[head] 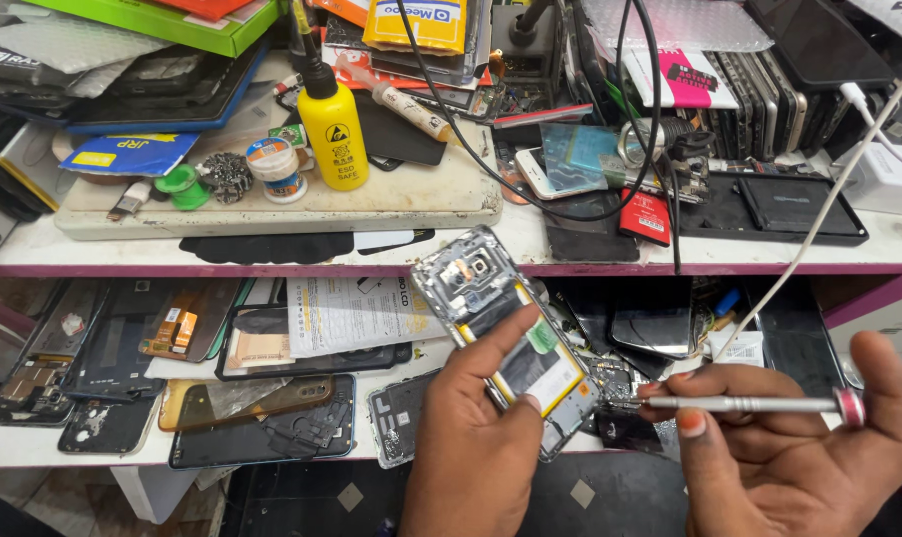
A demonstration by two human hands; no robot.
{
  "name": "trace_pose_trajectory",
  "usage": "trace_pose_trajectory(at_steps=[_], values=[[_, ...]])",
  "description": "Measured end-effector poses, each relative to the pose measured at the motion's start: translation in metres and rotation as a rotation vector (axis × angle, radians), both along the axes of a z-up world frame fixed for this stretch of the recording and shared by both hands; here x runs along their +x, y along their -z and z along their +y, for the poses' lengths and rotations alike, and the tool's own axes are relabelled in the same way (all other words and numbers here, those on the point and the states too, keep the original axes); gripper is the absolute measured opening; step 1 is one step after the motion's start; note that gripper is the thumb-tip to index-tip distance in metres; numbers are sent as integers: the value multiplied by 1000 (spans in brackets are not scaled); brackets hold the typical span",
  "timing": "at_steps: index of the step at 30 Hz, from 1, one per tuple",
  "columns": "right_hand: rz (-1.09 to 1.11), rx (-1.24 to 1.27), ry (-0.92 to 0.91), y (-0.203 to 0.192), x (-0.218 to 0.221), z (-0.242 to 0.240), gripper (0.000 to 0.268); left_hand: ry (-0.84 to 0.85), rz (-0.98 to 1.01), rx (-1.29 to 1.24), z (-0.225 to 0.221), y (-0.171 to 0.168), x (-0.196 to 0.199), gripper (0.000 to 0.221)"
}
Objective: The person is assembling a smartphone by connecting internal ribbon cables and positioning components using a screwdriver.
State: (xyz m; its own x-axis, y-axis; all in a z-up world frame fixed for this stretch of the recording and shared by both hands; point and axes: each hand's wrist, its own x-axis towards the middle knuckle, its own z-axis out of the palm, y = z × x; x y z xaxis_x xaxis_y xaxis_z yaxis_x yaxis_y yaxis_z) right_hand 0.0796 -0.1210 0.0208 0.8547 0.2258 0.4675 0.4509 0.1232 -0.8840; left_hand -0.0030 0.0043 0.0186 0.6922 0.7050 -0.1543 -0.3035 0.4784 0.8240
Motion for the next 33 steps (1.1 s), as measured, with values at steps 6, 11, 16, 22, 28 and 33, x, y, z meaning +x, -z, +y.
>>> trace_pose_trajectory(at_steps=[6, 11, 16, 22, 28, 33], values=[[-83, -128, -34, 1, -2, -2, 74, -2, -24, 12, 4, -4, -3, 64], [-87, -99, -87, 9, -2, -3, 73, 14, 6, 15, 6, -4, -3, 61], [-143, -23, -181, 26, 1, -2, 76, 18, 13, 28, 5, -3, -3, 66], [-197, -202, -53, 27, 11, 0, 74, 5, 48, 71, 5, 1, -4, 63], [-10, -240, -101, 10, 14, -3, 59, 29, 101, 74, 4, -1, -5, 63], [51, -151, -229, 12, 21, -7, 48, 12, 120, 120, 3, 0, -4, 64]])
